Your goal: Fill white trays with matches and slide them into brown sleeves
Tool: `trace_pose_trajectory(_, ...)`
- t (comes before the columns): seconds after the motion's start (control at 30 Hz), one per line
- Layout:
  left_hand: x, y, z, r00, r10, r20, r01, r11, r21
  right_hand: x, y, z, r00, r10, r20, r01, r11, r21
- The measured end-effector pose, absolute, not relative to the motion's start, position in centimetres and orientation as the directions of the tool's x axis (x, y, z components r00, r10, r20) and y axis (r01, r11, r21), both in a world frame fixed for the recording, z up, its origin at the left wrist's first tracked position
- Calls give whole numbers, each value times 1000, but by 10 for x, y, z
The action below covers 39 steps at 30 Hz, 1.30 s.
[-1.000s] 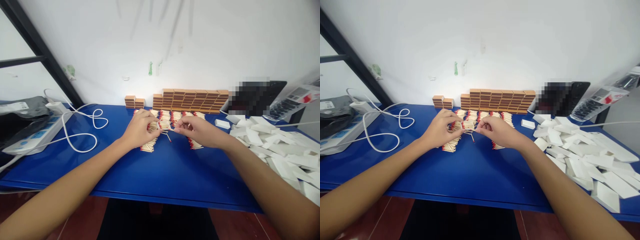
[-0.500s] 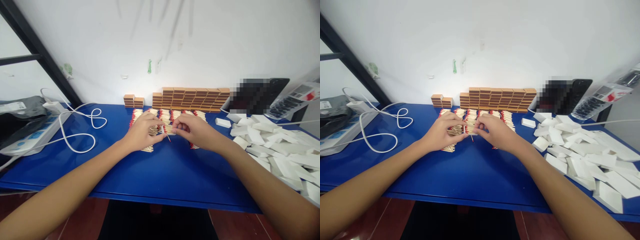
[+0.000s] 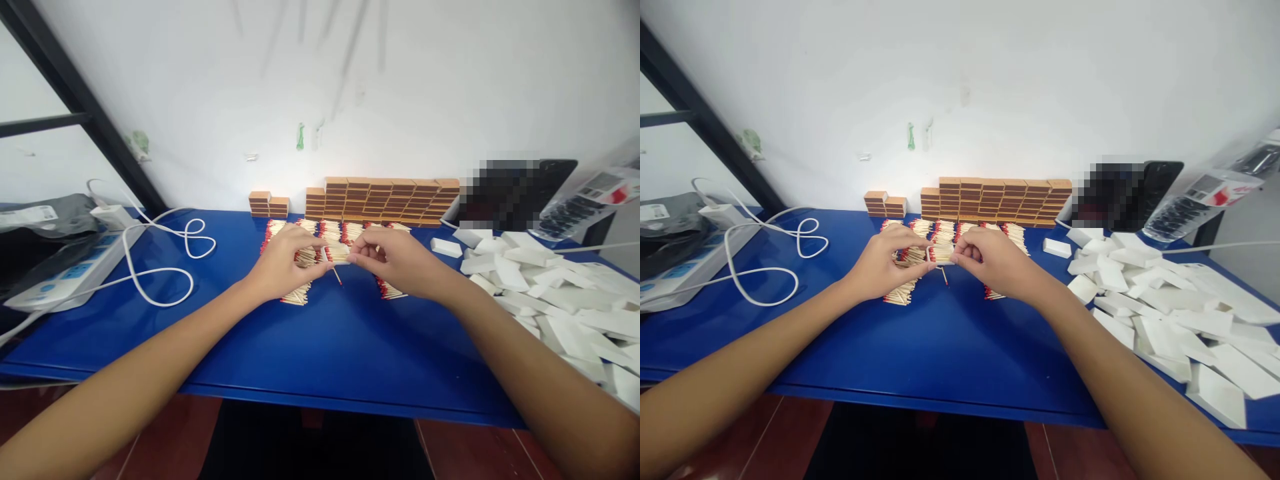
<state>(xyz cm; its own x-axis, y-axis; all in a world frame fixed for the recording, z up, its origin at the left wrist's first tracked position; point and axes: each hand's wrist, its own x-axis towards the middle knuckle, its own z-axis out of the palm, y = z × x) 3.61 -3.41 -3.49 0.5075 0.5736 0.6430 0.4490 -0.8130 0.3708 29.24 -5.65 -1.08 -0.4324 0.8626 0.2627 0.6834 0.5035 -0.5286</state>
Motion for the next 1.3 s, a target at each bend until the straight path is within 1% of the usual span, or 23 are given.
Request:
trace_pose_trajectory(0.37,38,-38,-31,517,588,621,449,-805,389,291,-57,-13,-433,864,258,651,498,-574)
trace_pose_trajectory(0.57,39,-41,-30,522,585,620,428,-809,403,291,-58,-15,-354,866,353,705,496,-508)
trace_pose_trajectory(0.8,40,-42,-30,527,572,628,392,-820,418,285,-61,-19,-367,859,356,705,507,-496)
trace_pose_trajectory(0.9,40,-41,-31,512,578,636,392,-815,426,284,-61,-18,-336,869,364,689,490,-534)
trace_pose_trajectory(0.97,40,-40,-31,487,602,633,407,-797,446,284,-60,-18,-313,884,349,650,467,-599)
trace_pose_trajectory(1.07,39,-38,-32,445,648,618,432,-760,485,284,-57,-19,-316,904,288,558,423,-714)
trace_pose_trajectory(1.13,38,-36,-32,436,666,606,442,-745,500,286,-56,-20,-336,906,256,520,405,-752)
trace_pose_trajectory(1.23,36,-33,-32,423,678,601,459,-732,503,292,-52,-17,-341,903,261,544,416,-728)
trace_pose_trajectory(1.3,35,-31,-32,410,682,606,475,-727,497,301,-48,-14,-301,909,287,620,415,-666)
